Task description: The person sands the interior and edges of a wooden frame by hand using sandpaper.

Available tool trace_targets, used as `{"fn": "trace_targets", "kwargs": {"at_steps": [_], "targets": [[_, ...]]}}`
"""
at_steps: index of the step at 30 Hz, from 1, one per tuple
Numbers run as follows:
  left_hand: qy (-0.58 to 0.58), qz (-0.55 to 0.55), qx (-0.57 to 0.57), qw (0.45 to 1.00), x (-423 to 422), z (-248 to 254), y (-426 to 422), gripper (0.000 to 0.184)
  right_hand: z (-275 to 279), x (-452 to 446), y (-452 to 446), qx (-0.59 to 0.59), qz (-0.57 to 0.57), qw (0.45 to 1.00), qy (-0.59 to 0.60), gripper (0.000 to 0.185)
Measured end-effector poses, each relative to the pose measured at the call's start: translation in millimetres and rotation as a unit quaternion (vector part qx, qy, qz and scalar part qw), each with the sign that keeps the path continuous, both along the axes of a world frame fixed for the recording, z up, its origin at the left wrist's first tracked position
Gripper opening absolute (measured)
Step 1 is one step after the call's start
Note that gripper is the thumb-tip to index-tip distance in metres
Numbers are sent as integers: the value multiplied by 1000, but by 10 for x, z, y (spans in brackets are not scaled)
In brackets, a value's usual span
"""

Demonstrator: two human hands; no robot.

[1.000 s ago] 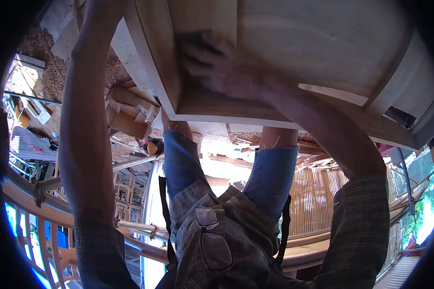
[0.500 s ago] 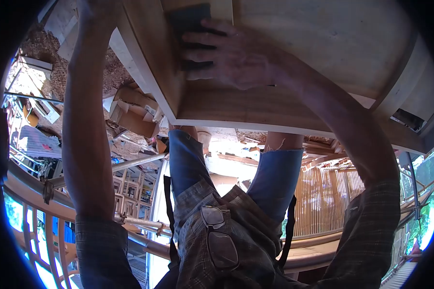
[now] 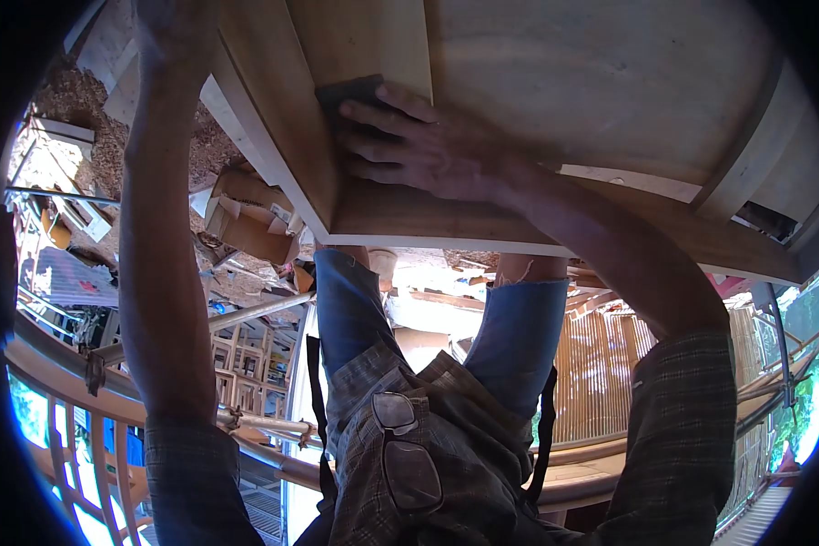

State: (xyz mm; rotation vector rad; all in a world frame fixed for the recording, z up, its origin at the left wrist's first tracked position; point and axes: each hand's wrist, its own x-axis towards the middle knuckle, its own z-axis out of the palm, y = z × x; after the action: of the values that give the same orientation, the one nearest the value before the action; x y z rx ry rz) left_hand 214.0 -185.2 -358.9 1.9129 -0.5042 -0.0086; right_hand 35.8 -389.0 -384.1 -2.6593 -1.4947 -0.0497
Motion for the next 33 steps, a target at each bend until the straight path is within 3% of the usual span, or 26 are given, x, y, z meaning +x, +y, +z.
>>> {"fn": "trace_targets", "kwargs": {"at_steps": [1,2,3,4,5,6,7,8,9,10,11,12,14,16,17,18,19,20,21,23,25,27,28,29,31,33], "targets": [[2,-1,1,1000,-12,-33,11,30,-9,2,-22,-88,108,970,-197,42],[108,24,-137,984,-19,-63,24,31,-33,73,-60,-87,106,971,-197,42],[215,45,-272,937,-16,-113,12,32,87,289,-86,8,49,999,-6,41],[220,42,-273,936,51,-186,40,32,151,396,-84,103,-9,977,186,41],[-149,13,-11,989,153,-177,64,32,145,390,-15,103,-10,977,189,41],[-487,-19,253,836,204,-171,79,31,147,381,65,94,-86,974,188,42],[-488,-19,251,835,176,-170,103,31,146,382,99,84,-162,966,181,43],[-140,33,92,985,59,88,-46,33,132,233,60,81,-165,967,176,43],[234,74,-82,966,13,237,-131,35,110,-45,13,55,-73,980,176,42],[232,70,-83,967,51,211,-79,35,162,-129,20,30,20,984,176,41],[-103,-12,160,982,86,130,40,37,113,-58,-44,28,17,984,175,41],[-420,-90,374,822,130,44,152,39,127,156,-119,31,39,981,186,43],[-449,-106,355,813,301,-149,324,40,143,206,-139,34,53,976,208,44],[-474,-120,338,804,213,-146,291,40,184,169,-38,70,-10,970,232,44],[-197,-86,149,965,81,-35,178,41,209,199,-4,85,-40,967,237,44],[105,-44,-63,991,36,21,100,41,232,244,15,98,-72,964,238,44],[101,-45,-65,992,63,19,103,41,256,284,26,114,-101,959,238,43],[-138,-67,186,971,84,16,138,41,246,123,-17,115,-103,959,238,43],[-360,-80,413,833,105,12,166,41,191,-186,-123,110,-51,956,269,42],[-361,-94,407,834,137,74,227,42,164,-173,-210,100,4,950,295,41],[-356,-123,394,839,87,121,173,43,194,293,-234,10,75,978,194,42],[-406,-109,551,720,95,140,93,43,-86,690,-87,231,-64,899,366,47],[-428,-119,583,680,161,113,120,42,-79,712,-93,230,-64,899,367,47],[-426,-121,583,681,230,30,166,42,-56,692,-90,192,-73,924,321,44],[-504,-114,359,777,331,-123,259,41,106,454,-54,153,-79,945,278,42],[-464,-99,370,798,299,-27,252,41,240,5,-88,-15,27,980,197,45]]}}
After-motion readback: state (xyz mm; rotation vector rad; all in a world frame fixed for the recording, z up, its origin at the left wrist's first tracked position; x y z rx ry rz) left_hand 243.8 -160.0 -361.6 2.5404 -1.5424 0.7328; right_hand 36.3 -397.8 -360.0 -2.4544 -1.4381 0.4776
